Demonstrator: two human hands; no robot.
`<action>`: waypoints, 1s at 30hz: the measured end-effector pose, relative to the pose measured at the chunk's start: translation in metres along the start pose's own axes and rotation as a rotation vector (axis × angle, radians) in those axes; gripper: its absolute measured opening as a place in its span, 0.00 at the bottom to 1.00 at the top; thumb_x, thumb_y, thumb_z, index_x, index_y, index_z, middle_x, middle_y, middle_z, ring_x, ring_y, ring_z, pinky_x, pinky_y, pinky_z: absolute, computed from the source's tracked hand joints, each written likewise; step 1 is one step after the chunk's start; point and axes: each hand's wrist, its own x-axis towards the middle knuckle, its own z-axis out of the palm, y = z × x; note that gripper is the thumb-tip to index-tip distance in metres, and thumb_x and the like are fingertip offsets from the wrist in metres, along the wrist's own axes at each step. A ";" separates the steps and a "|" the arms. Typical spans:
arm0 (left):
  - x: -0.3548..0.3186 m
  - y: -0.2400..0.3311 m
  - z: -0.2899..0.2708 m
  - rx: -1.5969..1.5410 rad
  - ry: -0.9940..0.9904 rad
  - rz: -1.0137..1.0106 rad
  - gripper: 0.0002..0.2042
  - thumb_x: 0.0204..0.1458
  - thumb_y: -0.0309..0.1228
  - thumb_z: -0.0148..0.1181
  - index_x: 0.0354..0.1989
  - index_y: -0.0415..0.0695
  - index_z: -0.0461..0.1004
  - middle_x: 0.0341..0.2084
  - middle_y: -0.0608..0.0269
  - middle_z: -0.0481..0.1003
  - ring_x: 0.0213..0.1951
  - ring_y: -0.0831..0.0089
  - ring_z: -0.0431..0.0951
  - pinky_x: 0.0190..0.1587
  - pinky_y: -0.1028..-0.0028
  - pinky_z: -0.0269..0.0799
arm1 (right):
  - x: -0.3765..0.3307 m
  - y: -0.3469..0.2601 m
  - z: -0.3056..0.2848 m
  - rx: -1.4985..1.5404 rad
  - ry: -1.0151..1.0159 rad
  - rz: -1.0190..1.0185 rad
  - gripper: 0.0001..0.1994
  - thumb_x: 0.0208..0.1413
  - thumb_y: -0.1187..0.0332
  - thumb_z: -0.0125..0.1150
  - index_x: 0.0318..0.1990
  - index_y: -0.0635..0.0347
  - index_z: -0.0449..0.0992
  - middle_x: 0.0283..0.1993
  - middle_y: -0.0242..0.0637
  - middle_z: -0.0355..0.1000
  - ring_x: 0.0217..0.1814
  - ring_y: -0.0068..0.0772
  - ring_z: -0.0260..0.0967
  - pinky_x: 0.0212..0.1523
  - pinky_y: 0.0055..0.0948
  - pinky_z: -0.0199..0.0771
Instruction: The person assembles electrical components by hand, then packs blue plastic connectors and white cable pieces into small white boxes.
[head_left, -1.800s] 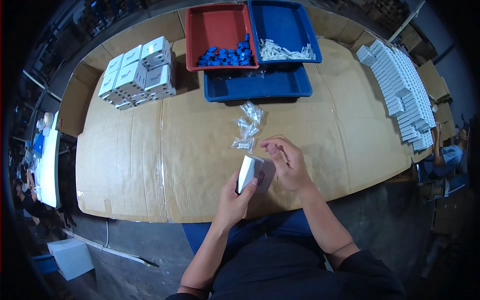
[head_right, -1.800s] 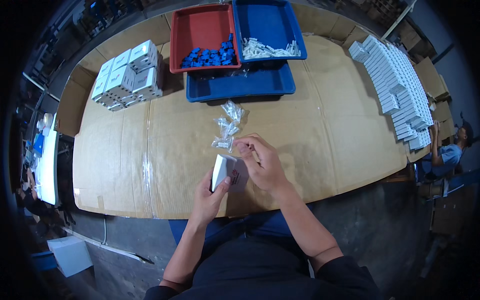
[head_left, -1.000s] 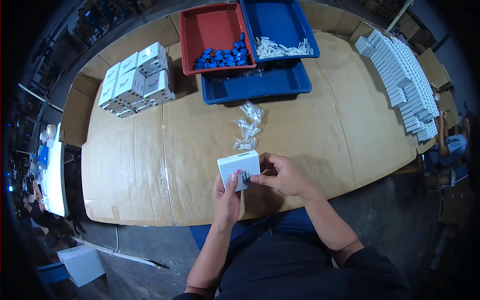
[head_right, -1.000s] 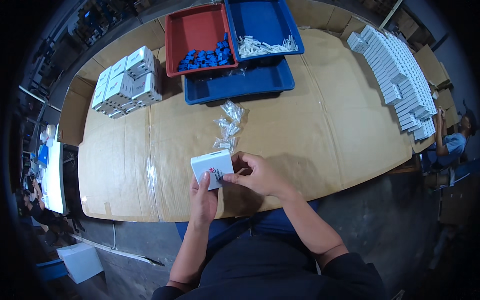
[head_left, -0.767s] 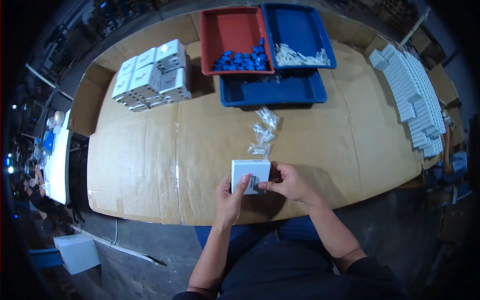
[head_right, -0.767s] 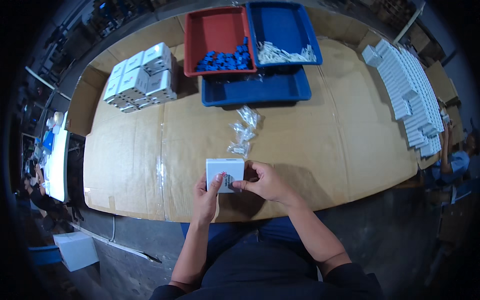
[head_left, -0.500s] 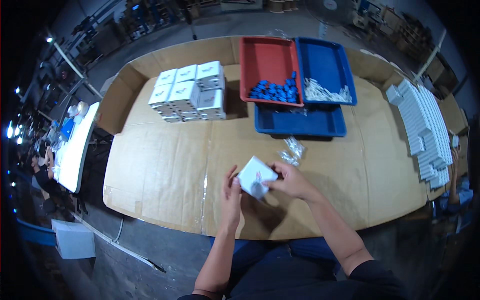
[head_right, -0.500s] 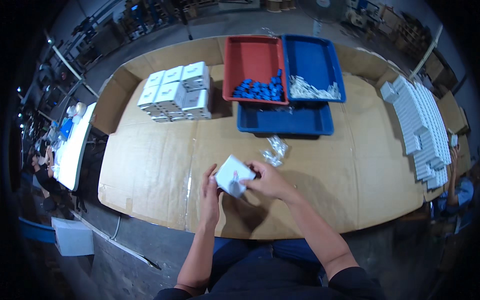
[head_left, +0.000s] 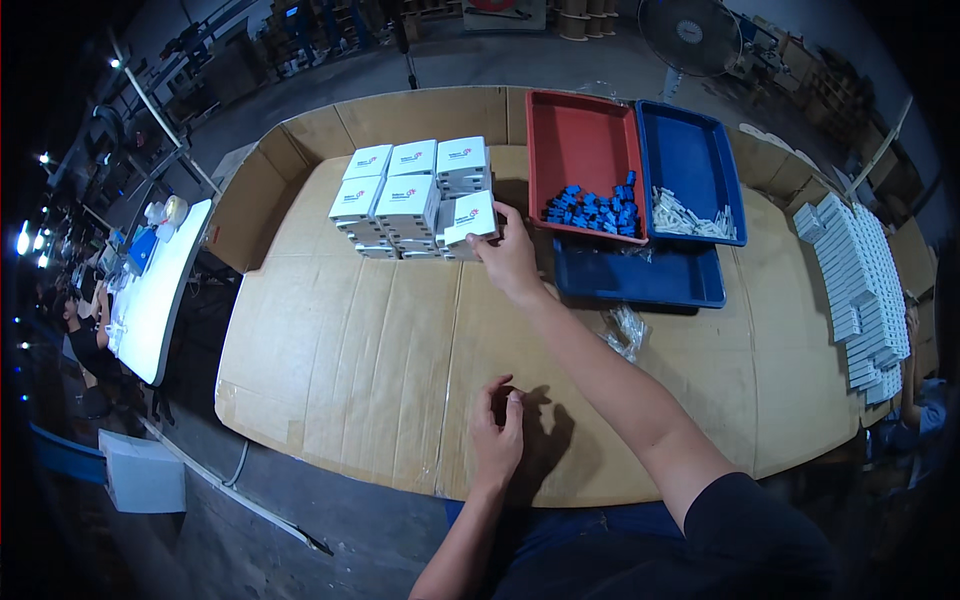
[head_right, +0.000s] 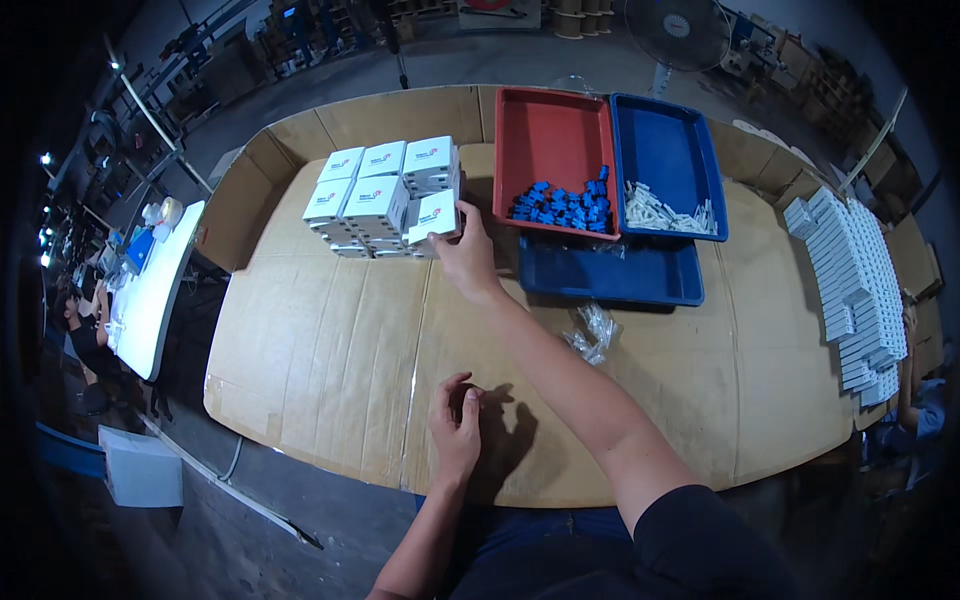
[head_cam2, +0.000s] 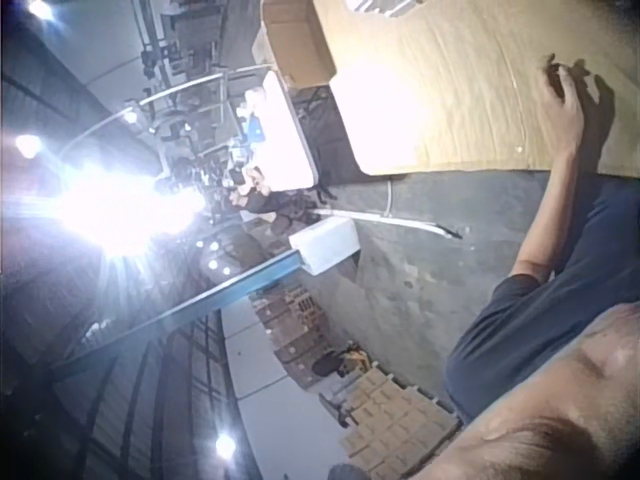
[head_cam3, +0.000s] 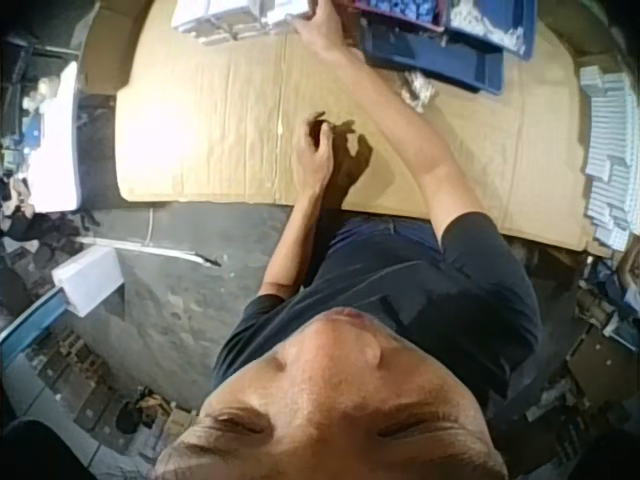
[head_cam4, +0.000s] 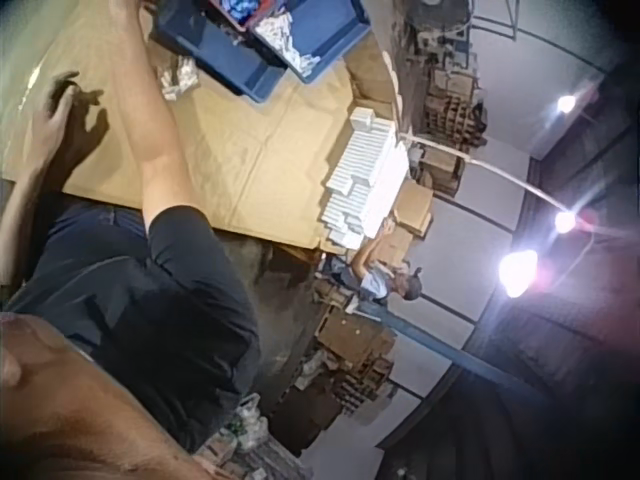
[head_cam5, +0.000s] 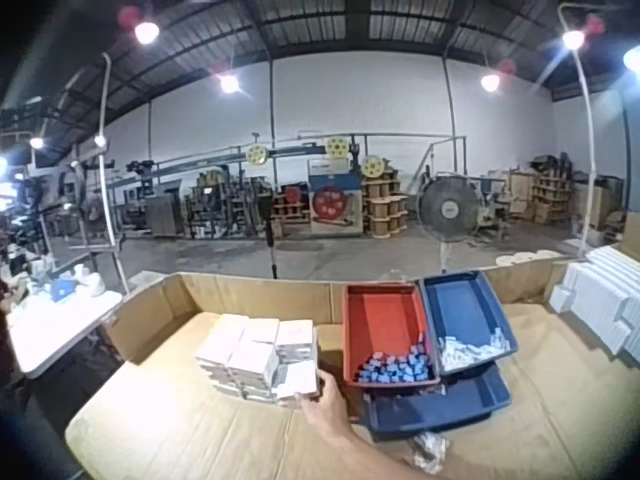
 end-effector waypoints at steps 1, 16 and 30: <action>-0.001 -0.002 -0.003 0.001 0.006 0.003 0.13 0.69 0.25 0.54 0.58 0.36 0.71 0.37 0.61 0.80 0.39 0.77 0.78 0.46 0.76 0.73 | -0.004 -0.011 0.003 -0.082 -0.021 -0.003 0.33 0.54 0.70 0.75 0.66 0.61 0.65 0.46 0.50 0.82 0.47 0.46 0.82 0.50 0.41 0.79; 0.000 0.007 -0.001 -0.123 0.001 -0.105 0.13 0.70 0.24 0.52 0.60 0.37 0.71 0.40 0.64 0.76 0.40 0.81 0.74 0.44 0.79 0.72 | -0.069 -0.059 -0.060 -0.447 -0.163 -0.071 0.26 0.61 0.58 0.71 0.63 0.56 0.73 0.29 0.43 0.81 0.28 0.46 0.78 0.31 0.39 0.76; -0.008 0.043 0.076 0.504 -0.361 0.205 0.16 0.54 0.31 0.70 0.52 0.46 0.80 0.44 0.59 0.79 0.40 0.61 0.79 0.51 0.61 0.70 | -0.182 -0.026 -0.282 -0.710 0.004 0.272 0.11 0.61 0.61 0.68 0.40 0.60 0.82 0.38 0.41 0.81 0.39 0.43 0.80 0.42 0.39 0.78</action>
